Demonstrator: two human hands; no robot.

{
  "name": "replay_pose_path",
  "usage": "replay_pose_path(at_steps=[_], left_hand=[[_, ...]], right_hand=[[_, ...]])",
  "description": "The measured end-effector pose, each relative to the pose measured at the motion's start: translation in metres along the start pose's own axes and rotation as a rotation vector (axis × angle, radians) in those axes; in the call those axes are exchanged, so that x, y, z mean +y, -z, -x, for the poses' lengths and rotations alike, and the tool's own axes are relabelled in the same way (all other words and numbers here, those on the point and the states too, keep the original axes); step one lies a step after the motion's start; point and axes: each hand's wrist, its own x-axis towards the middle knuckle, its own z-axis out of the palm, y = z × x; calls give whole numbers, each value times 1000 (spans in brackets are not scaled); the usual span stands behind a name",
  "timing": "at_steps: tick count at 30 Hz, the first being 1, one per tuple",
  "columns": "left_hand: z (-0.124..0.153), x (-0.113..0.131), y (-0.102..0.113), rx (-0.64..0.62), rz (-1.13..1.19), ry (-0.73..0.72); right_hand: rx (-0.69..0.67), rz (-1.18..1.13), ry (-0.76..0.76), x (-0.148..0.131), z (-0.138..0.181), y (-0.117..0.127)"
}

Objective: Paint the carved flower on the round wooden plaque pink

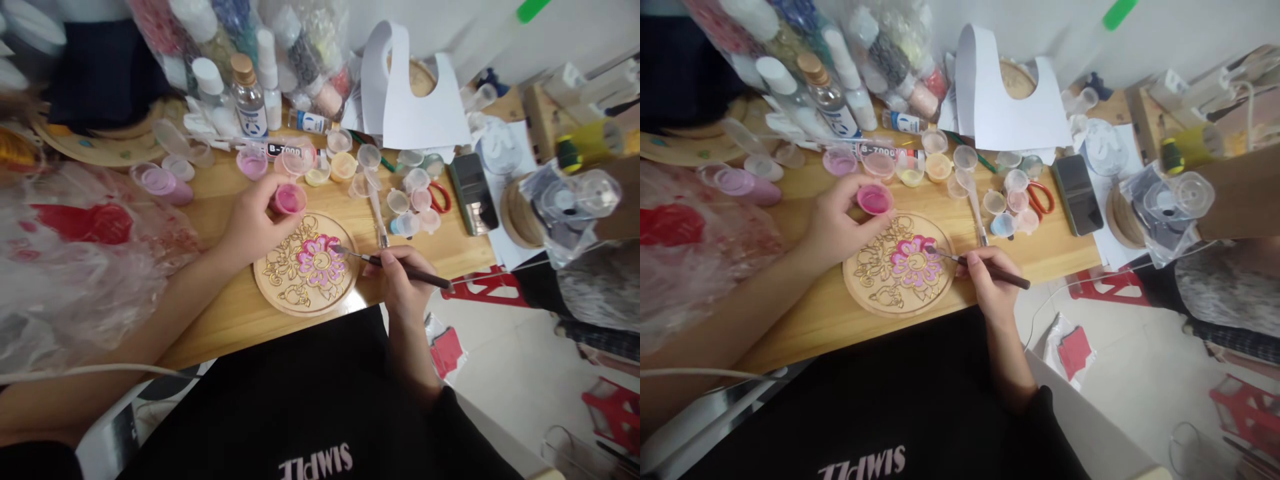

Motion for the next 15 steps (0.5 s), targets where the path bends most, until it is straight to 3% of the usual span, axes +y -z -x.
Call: replay_pose_path(at_steps=[4,15], left_hand=[[0,-1,-1,14,43,-30],[0,3,1,-41,-30,53]], right_hand=[[-20,91,34,-5,2,-1],[-45,192,75,-8,2,1]])
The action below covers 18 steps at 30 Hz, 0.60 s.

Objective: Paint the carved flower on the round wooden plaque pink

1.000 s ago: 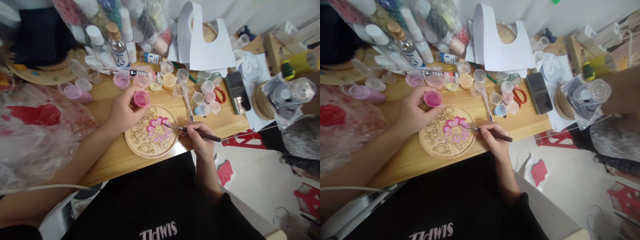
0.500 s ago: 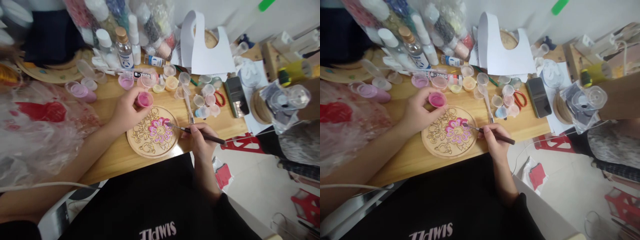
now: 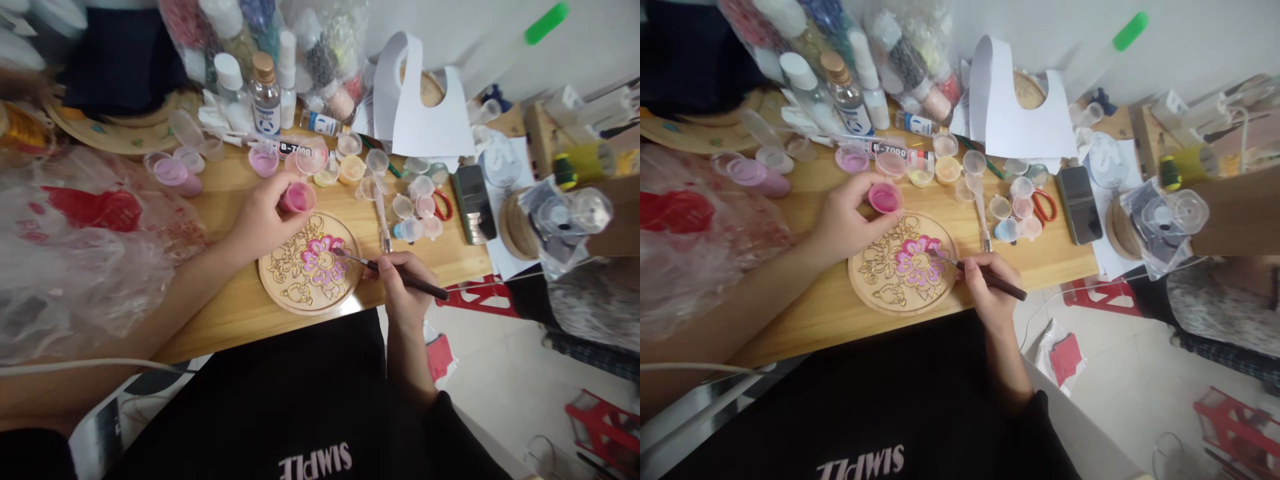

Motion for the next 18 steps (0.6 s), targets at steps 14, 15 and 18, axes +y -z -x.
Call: replay_pose_path(at_steps=[14,15,18], left_hand=[[-1,3,0,-30,-3,40],[-1,3,0,-30,-3,36],[-1,2,0,-30,-1,28]], right_hand=[[-18,28,23,-2,-1,0],[-20,36,19,-2,0,0],[-26,56,10,-2,1,1]])
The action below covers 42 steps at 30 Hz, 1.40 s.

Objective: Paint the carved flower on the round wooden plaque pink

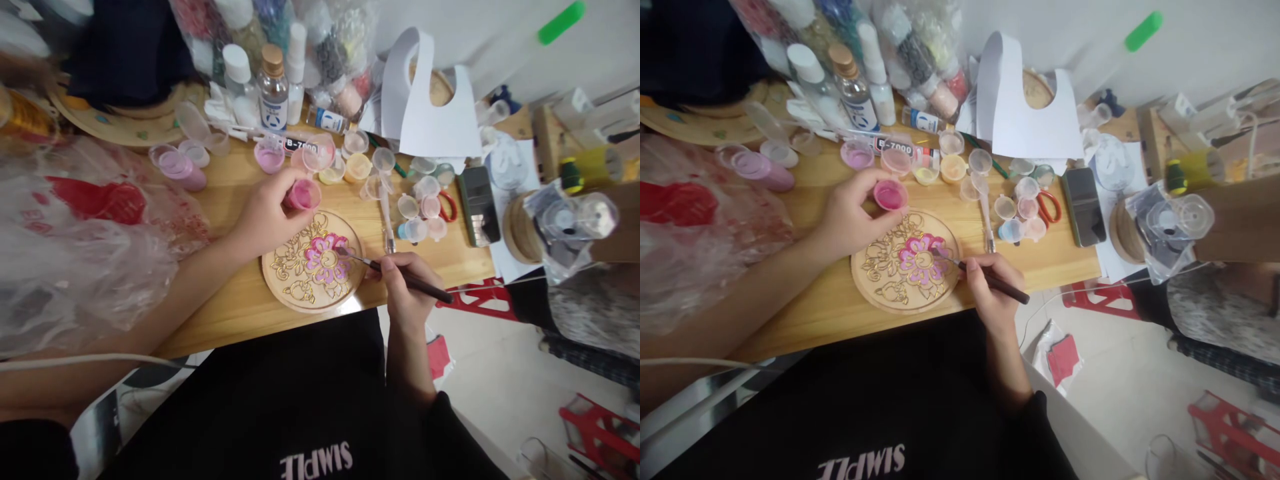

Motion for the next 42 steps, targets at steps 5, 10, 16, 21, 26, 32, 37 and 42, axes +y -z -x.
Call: replay_pose_path(at_steps=[5,10,16,21,26,32,37,42], left_hand=[[0,0,0,3,12,0],[-1,0,-1,9,12,15],[-1,2,0,10,6,19],[-1,3,0,8,17,17],[0,1,-1,12,19,0],[0,0,-1,25,38,-15],[0,1,-1,16,10,8],[-1,0,-2,15,15,-6]], right_hand=[[-6,-25,12,0,1,1],[11,7,12,0,0,0],[-13,21,33,-1,1,1],[12,4,58,0,-1,0],[-12,33,48,0,-1,0],[0,26,60,-2,-1,0],[-11,44,53,-3,-2,0],[1,48,63,-4,-2,0]])
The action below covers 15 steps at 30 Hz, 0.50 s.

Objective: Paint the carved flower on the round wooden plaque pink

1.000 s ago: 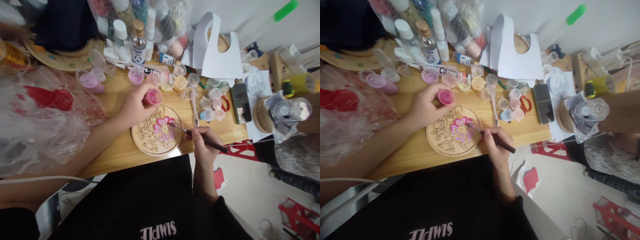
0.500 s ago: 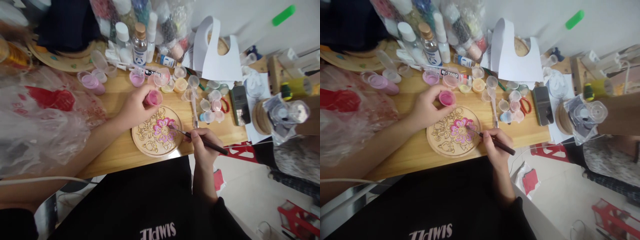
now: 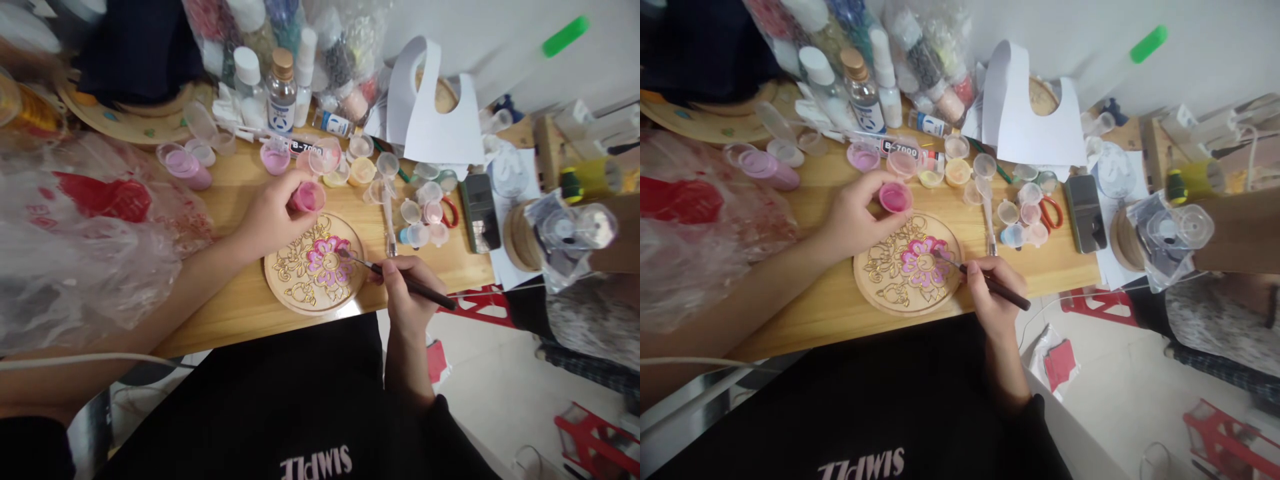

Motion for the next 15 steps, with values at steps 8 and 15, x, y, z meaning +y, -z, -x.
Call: replay_pose_path(at_steps=[8,15], left_hand=[[0,1,0,-2,-3,15],[0,-1,0,1,2,10]], right_hand=[[-1,26,4,1,0,0],[-28,60,25,2,0,3]])
